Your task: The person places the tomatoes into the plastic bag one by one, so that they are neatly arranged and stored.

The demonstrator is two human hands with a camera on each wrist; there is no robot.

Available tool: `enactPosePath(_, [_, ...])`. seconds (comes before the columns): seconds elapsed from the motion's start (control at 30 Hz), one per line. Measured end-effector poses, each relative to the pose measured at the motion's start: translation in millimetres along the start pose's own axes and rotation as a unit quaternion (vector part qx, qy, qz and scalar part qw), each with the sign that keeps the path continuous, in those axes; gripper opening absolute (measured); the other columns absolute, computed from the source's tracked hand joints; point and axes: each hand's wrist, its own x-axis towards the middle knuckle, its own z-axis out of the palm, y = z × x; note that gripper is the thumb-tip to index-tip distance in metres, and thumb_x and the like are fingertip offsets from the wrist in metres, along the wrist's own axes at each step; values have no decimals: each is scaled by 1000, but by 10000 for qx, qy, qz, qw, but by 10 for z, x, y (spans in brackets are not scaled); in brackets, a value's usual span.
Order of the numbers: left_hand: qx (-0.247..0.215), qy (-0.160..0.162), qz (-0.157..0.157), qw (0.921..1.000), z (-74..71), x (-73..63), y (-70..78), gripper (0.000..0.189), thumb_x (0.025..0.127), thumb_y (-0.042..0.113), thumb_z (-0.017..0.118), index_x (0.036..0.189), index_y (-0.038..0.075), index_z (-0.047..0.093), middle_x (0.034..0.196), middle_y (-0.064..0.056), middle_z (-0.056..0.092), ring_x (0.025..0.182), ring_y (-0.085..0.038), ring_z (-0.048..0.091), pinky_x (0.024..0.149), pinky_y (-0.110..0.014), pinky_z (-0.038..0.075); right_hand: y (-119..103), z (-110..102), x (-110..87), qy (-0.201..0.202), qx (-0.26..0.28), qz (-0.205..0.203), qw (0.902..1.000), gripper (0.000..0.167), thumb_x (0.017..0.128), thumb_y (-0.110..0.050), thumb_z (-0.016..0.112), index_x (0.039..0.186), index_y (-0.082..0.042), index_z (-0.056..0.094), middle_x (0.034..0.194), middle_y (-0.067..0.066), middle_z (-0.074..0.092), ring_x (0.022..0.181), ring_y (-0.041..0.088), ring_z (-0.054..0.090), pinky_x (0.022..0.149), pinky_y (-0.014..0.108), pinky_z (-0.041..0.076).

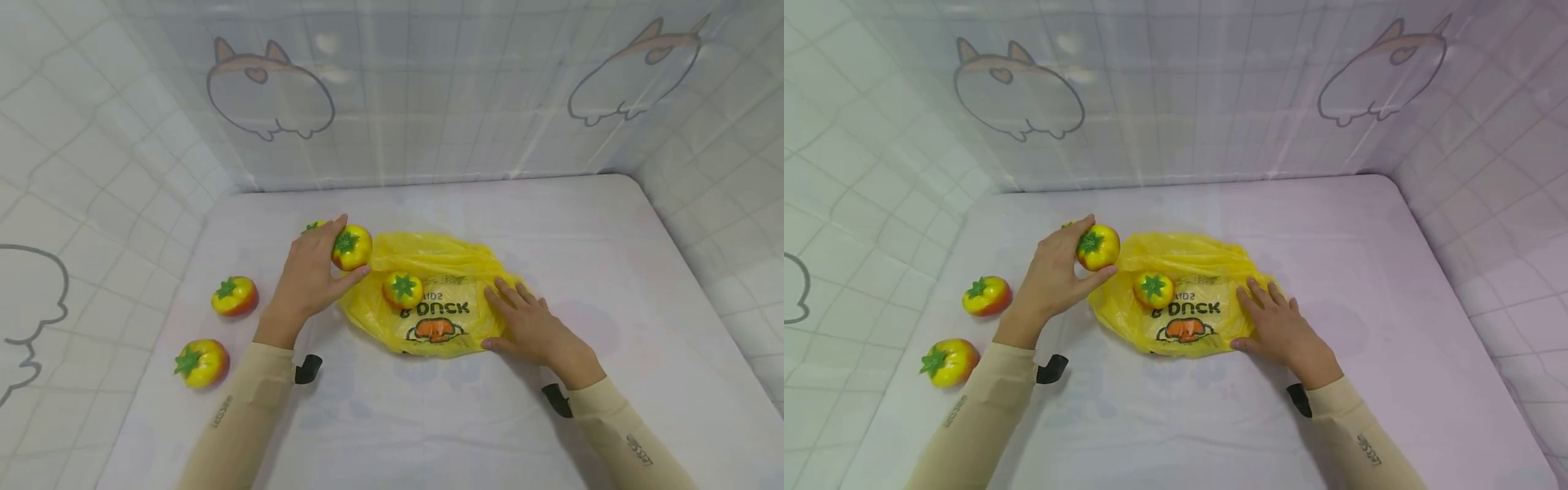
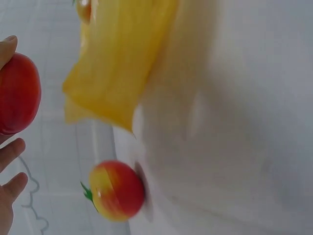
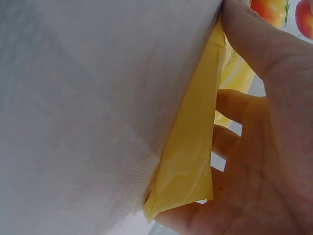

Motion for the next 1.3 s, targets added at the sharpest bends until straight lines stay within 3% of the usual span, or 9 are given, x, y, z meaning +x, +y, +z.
enactPosePath(0.43, [44,-506,54,9987,140,112,333,95,89,64,68,162,15,31,158,-13,46,145,-34,42,124,-57,25,14,8,4,-42,117,27,9999,94,91,-53,73,162,-7,29,170,22,16,150,58,15,106,84,24])
enactPosePath(0.73, [-66,-514,513,9973,325,194,475,94,89,65,68,160,12,36,154,-12,50,142,-34,46,121,-56,30,10,7,2,19,138,18,9999,93,91,-52,73,161,-6,31,169,22,18,150,58,17,106,84,23])
enactPosePath(1.0, [-171,-642,491,9966,408,169,556,95,89,67,66,161,15,33,155,-10,50,143,-32,45,123,-52,30,-12,36,61,41,145,-56,9999,93,91,-53,73,161,-6,32,169,22,19,150,58,18,106,84,24])
enactPosePath(1.3, [-123,-690,754,9947,500,186,657,95,89,68,66,162,17,31,155,-7,49,141,-31,46,121,-54,31,-11,38,70,-45,49,53,10000,94,91,-55,72,162,-8,31,170,20,18,151,57,16,107,83,25])
